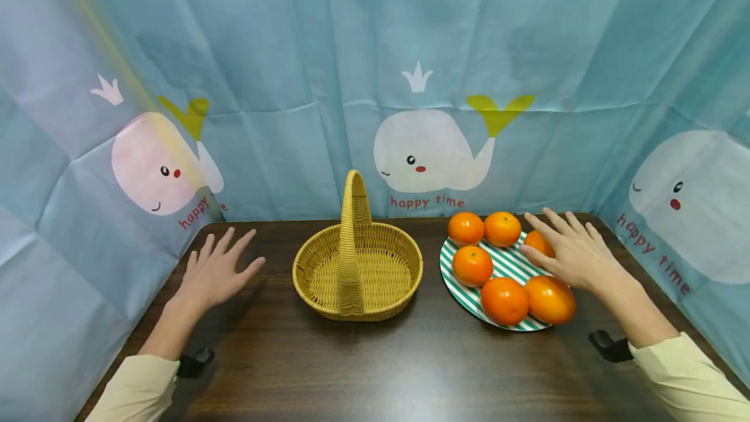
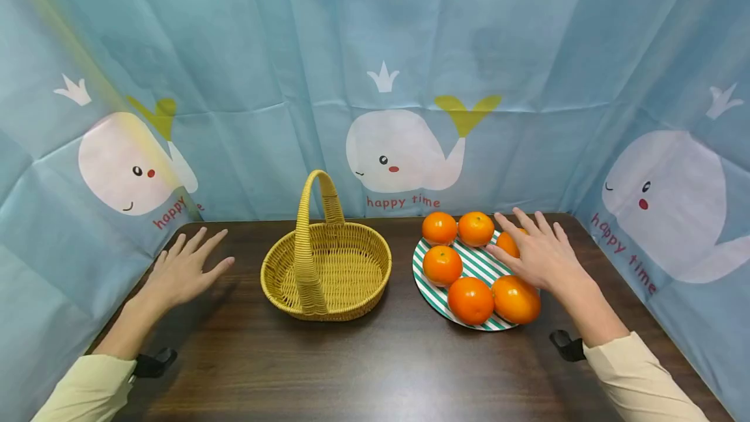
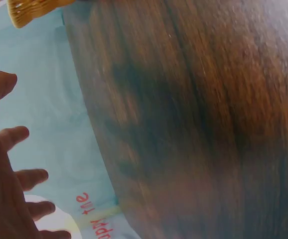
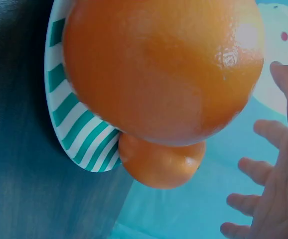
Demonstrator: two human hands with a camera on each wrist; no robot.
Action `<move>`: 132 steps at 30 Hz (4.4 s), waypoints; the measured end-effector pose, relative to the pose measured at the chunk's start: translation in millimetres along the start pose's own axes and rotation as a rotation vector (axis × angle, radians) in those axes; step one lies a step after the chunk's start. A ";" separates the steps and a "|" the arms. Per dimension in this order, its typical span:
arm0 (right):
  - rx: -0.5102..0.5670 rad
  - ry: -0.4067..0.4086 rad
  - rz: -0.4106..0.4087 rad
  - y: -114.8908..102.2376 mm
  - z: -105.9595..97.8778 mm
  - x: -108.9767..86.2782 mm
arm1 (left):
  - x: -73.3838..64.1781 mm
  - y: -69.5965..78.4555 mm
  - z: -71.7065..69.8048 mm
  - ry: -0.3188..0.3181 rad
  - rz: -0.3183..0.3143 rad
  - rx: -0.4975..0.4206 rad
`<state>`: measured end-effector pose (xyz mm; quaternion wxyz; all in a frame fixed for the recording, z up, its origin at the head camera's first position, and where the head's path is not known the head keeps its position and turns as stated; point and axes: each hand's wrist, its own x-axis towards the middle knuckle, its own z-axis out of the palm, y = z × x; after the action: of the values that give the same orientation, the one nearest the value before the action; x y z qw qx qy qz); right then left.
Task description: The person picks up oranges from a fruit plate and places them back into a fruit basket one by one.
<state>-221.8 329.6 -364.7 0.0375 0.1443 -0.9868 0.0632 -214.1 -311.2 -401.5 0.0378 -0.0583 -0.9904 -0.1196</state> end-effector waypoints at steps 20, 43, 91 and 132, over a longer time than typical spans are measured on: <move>0.284 0.401 -0.274 17.3 -6.7 -22.8 | -3.9 25.8 18.8 -0.035 0.291 -0.585; 0.696 0.154 -0.193 39.4 0.1 -60.4 | -5.2 32.2 39.0 -0.102 0.392 -0.749; 0.762 -0.042 -0.396 49.1 27.2 -57.6 | -2.8 34.1 46.0 -0.114 0.317 -0.769; 0.805 0.116 -0.301 -4.9 0.1 -5.8 | -3.3 33.6 47.4 -0.076 0.346 -0.747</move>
<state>-214.9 326.6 -364.8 0.0425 0.2857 -0.8476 0.4451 -209.5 -267.7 -439.9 -0.0030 -0.2380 -0.8552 -0.4604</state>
